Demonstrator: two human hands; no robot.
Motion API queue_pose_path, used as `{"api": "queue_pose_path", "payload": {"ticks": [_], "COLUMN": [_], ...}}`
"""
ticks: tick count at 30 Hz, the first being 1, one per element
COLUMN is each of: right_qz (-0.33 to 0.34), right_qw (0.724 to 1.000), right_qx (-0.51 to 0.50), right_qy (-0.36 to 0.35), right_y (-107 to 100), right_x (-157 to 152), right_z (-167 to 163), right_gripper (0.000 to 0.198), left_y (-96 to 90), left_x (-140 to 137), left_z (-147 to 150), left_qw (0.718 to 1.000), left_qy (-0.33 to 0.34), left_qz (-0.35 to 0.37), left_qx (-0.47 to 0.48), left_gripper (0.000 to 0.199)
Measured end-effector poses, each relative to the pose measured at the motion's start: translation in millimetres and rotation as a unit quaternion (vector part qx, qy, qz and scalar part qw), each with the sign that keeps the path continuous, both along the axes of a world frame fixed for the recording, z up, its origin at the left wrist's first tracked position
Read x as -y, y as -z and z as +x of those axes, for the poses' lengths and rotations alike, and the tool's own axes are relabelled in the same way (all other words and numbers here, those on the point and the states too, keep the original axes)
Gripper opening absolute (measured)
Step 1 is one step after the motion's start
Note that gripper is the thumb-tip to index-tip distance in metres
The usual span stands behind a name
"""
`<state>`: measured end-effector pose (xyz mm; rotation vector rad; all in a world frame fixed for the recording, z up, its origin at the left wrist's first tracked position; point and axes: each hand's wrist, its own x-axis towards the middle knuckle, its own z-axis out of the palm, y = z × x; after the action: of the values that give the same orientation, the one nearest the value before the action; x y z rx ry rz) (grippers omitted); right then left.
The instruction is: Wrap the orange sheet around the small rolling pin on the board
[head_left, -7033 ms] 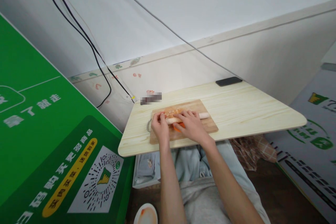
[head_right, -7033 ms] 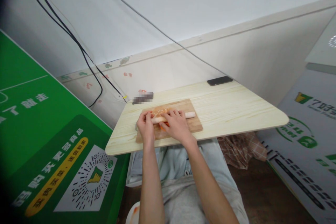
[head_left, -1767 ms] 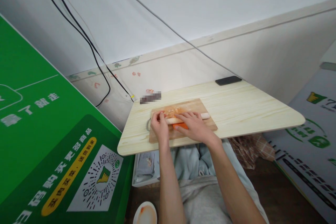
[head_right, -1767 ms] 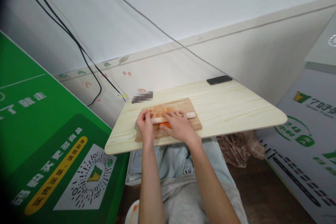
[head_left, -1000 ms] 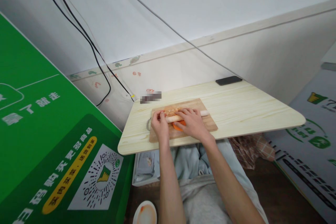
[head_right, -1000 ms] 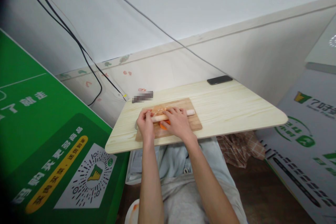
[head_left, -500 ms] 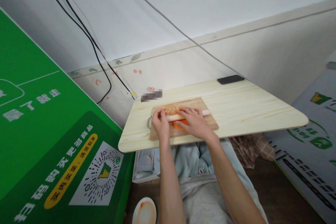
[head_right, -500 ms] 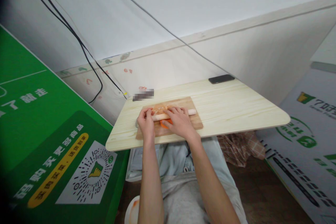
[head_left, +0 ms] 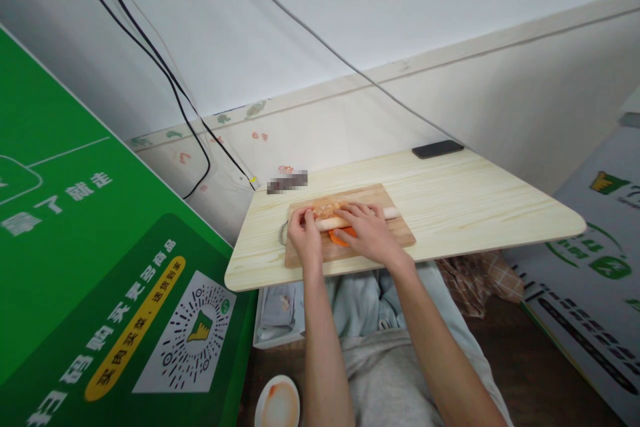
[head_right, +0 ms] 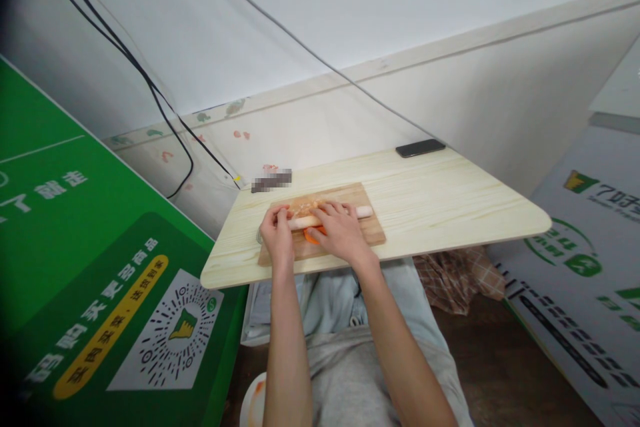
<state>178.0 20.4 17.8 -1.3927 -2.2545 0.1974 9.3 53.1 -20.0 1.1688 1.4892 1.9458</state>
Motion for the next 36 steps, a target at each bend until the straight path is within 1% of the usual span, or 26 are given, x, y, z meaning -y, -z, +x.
{"api": "queue_pose_path", "payload": {"ticks": [7, 12, 21, 27, 33, 36], "right_qz": [-0.023, -0.008, -0.022, 0.002, -0.012, -0.007], "right_qw": [1.0, 1.0, 0.999, 1.0, 1.0, 1.0], "right_qx": [0.005, -0.003, -0.002, -0.005, 0.0, -0.005], "right_qy": [-0.016, 0.0, -0.023, 0.011, -0.013, -0.009], "right_y": [-1.1, -0.9, -1.5, -0.1, -0.8, -0.3], "right_x": [1.4, -0.4, 2.1, -1.9, 1.7, 0.6], "right_z": [3.0, -0.4, 4.1, -3.7, 1.4, 0.8], "right_gripper": [0.051, 0.047, 0.049, 0.044, 0.047, 0.045], "left_y": [0.1, 0.2, -1.6, -1.6, 0.1, 0.4], "left_x": [0.5, 0.4, 1.2, 0.7, 0.6, 0.2], "left_z": [0.3, 0.5, 0.0, 0.2, -0.6, -0.5], "left_qw": [1.0, 1.0, 1.0, 1.0, 1.0, 1.0], "left_qy": [0.002, 0.002, 0.002, -0.003, 0.0, 0.001], "left_qz": [0.002, 0.002, 0.004, 0.002, 0.001, 0.001], "left_qx": [0.007, 0.007, 0.005, 0.003, 0.002, 0.002], "left_gripper": [0.02, 0.019, 0.02, 0.019, 0.019, 0.02]}}
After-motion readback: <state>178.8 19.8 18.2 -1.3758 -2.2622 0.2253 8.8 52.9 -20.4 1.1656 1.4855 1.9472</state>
